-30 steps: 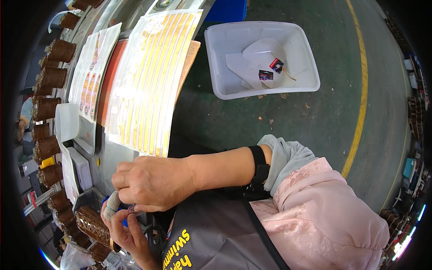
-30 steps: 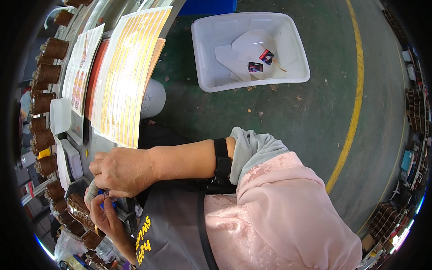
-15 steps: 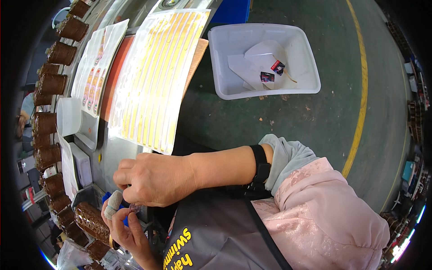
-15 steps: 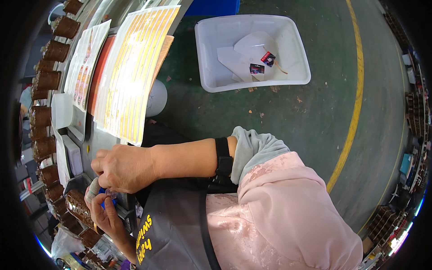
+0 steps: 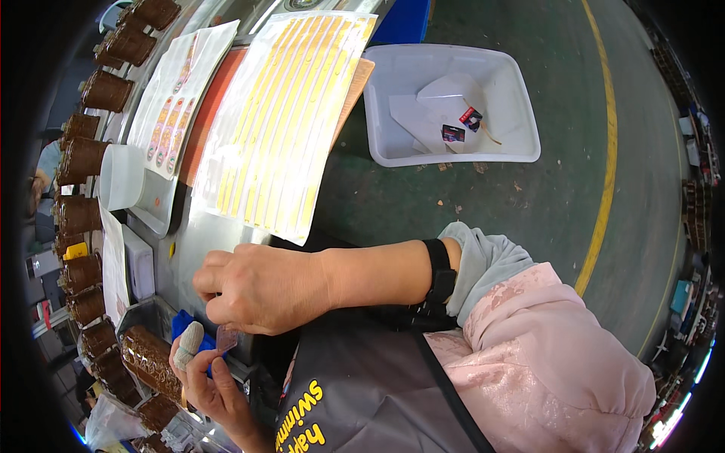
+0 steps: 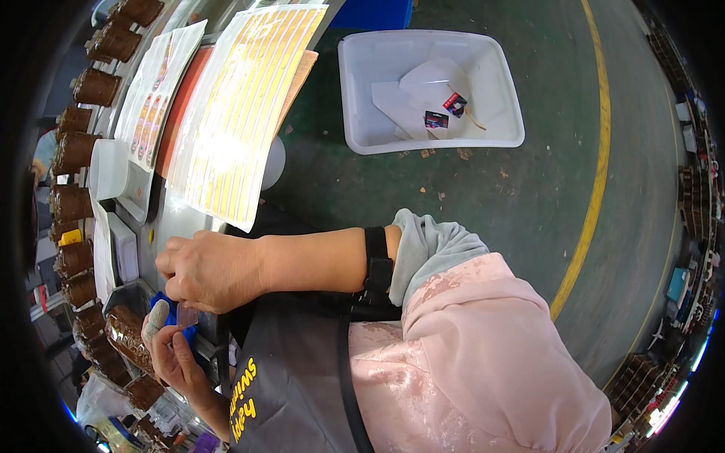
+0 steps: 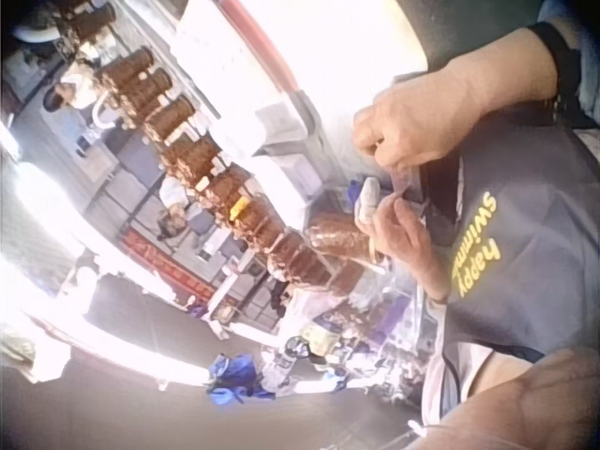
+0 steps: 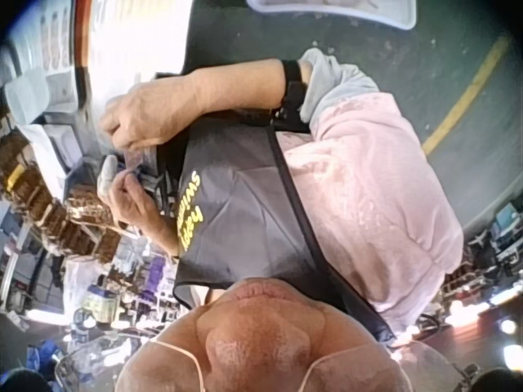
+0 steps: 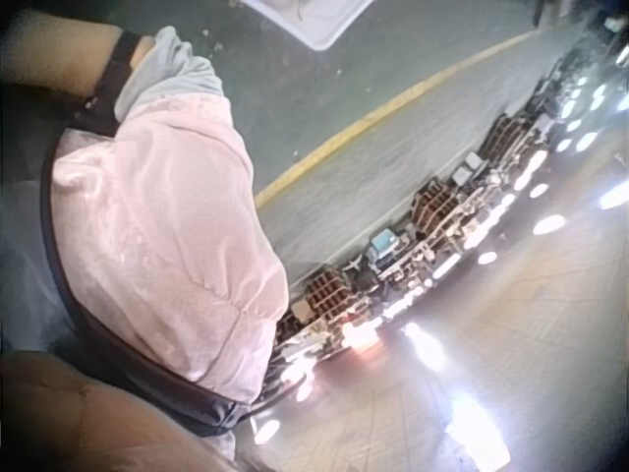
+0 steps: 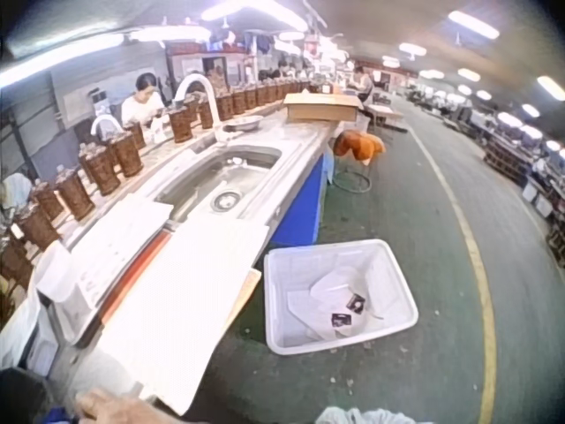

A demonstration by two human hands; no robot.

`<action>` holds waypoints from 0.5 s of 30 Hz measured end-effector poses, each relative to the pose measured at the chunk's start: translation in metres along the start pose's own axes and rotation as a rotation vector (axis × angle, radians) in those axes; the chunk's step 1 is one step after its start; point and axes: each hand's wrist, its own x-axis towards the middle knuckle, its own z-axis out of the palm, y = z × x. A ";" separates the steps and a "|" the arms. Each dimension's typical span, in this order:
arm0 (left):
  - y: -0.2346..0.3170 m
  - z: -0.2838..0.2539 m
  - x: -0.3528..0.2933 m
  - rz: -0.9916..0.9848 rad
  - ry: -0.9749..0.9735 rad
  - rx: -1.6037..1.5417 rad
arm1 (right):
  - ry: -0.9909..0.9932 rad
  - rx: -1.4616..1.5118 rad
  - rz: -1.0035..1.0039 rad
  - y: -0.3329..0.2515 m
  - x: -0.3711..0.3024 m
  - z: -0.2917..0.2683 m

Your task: Applying decorative labels to brown ceramic-style bottles on an assembly line.

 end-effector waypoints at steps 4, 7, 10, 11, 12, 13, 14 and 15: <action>-0.005 -0.004 -0.005 -0.001 0.012 0.002 | -0.010 -0.013 0.001 0.000 0.002 0.007; -0.013 -0.007 -0.011 -0.024 0.052 0.002 | -0.027 0.004 0.004 -0.001 0.004 0.012; -0.020 -0.011 -0.017 0.030 0.142 -0.009 | -0.021 -0.003 -0.001 0.000 0.005 0.015; -0.023 -0.013 -0.018 0.097 0.201 -0.018 | -0.021 -0.001 0.000 0.001 0.006 0.016; -0.027 -0.015 -0.019 0.096 0.199 -0.017 | -0.015 0.006 -0.015 0.002 0.006 0.016; -0.031 -0.020 -0.021 0.128 0.280 0.040 | -0.009 0.015 -0.026 0.002 0.006 0.016; -0.036 -0.024 -0.023 0.160 0.360 0.097 | -0.006 0.018 -0.022 0.002 0.006 0.017; -0.043 -0.026 -0.022 0.199 0.444 0.095 | 0.011 0.047 -0.032 0.002 0.005 0.016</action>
